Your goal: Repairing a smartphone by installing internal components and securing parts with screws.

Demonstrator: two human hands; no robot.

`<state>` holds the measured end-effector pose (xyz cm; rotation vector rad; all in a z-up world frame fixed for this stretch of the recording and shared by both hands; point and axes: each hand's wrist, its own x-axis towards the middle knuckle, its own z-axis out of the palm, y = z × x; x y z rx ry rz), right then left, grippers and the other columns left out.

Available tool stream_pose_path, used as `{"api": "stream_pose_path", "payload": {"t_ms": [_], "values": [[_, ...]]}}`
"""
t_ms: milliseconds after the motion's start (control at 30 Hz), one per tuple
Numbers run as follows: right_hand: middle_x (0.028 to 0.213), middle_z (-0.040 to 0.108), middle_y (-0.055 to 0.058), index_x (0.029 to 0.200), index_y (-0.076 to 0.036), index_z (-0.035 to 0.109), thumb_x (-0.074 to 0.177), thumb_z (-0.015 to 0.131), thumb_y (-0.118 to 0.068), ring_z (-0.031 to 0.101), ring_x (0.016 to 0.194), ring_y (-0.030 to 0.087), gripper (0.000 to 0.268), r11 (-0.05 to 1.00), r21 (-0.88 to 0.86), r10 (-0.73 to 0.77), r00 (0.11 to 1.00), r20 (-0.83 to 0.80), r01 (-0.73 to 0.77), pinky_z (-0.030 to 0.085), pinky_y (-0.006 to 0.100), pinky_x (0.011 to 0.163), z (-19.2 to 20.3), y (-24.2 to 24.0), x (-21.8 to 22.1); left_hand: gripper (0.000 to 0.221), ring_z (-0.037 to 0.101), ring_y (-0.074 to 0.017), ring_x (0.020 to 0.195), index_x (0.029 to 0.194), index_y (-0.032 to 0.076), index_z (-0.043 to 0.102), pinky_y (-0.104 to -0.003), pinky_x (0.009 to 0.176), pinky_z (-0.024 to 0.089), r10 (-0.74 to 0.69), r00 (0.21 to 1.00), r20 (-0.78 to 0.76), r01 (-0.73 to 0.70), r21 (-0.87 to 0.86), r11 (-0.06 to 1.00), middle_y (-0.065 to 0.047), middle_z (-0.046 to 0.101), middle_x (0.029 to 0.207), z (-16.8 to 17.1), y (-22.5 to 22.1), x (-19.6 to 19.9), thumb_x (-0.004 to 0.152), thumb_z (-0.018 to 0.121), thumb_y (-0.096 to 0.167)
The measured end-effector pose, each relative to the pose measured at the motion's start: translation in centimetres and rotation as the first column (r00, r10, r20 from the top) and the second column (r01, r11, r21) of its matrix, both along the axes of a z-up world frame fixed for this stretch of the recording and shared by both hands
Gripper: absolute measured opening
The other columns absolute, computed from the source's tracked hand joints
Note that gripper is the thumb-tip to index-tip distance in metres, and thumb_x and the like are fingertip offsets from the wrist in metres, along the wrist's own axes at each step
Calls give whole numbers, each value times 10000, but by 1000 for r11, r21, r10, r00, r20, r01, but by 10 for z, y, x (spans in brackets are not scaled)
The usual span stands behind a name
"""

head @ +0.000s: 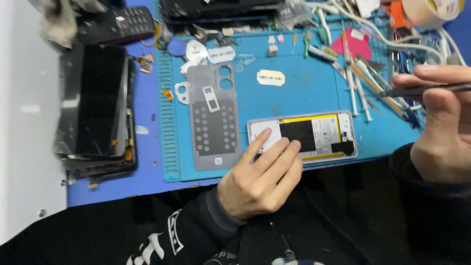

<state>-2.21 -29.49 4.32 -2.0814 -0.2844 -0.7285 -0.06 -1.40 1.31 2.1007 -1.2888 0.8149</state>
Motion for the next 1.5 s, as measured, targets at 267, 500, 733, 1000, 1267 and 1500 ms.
{"api": "stream_pose_path", "payload": {"t_ms": [267,500,733,1000,1267,1500], "values": [[1050,573,149,1192,98,515,1247,547,-235,680,895,257,340,962,210,-189,980,62,172,674,386,863,-51,-17,-21,120,690,-284,1175,1071,-4,744,-505,1114,520,5,999,-32,-3,59,998,-164,729,1205,0,-5,1,974,723,64],[1057,607,171,1203,96,518,1225,559,-244,715,962,262,343,986,112,-130,989,75,121,684,401,932,-54,-18,-18,123,700,-281,1149,1077,0,749,-499,1089,535,15,999,-46,-11,82,997,-157,736,1198,1,-7,2,986,769,80],[1052,667,205,1218,108,542,1183,626,-173,777,975,317,295,995,70,-79,991,105,72,678,439,936,-38,-8,-4,144,701,-276,1148,1092,5,748,-498,1086,537,32,998,-47,-27,94,995,-150,737,1204,2,-8,0,986,773,99],[1280,591,279,1476,-15,309,1252,522,-55,727,1046,343,312,992,-89,97,985,145,-85,657,418,968,-36,-13,-4,173,694,-283,1149,1086,3,743,-523,1092,522,27,993,-112,-20,63,998,-146,735,1199,10,-9,-1,953,791,103],[1317,621,236,1491,-118,256,1189,576,47,727,1110,319,470,965,-125,247,957,152,-230,652,376,1023,-35,-22,4,271,676,-303,1190,1200,12,677,-526,1149,510,2,949,-316,8,30,1000,-125,704,1240,63,-33,2,971,775,117],[1119,620,162,1175,-13,562,972,819,92,661,1007,198,344,963,177,150,950,274,-203,582,282,956,-6,-3,25,451,662,-369,1176,1423,-70,481,-404,1027,557,-196,877,-439,80,-270,960,-244,648,1290,47,-104,20,1007,621,36]]}}
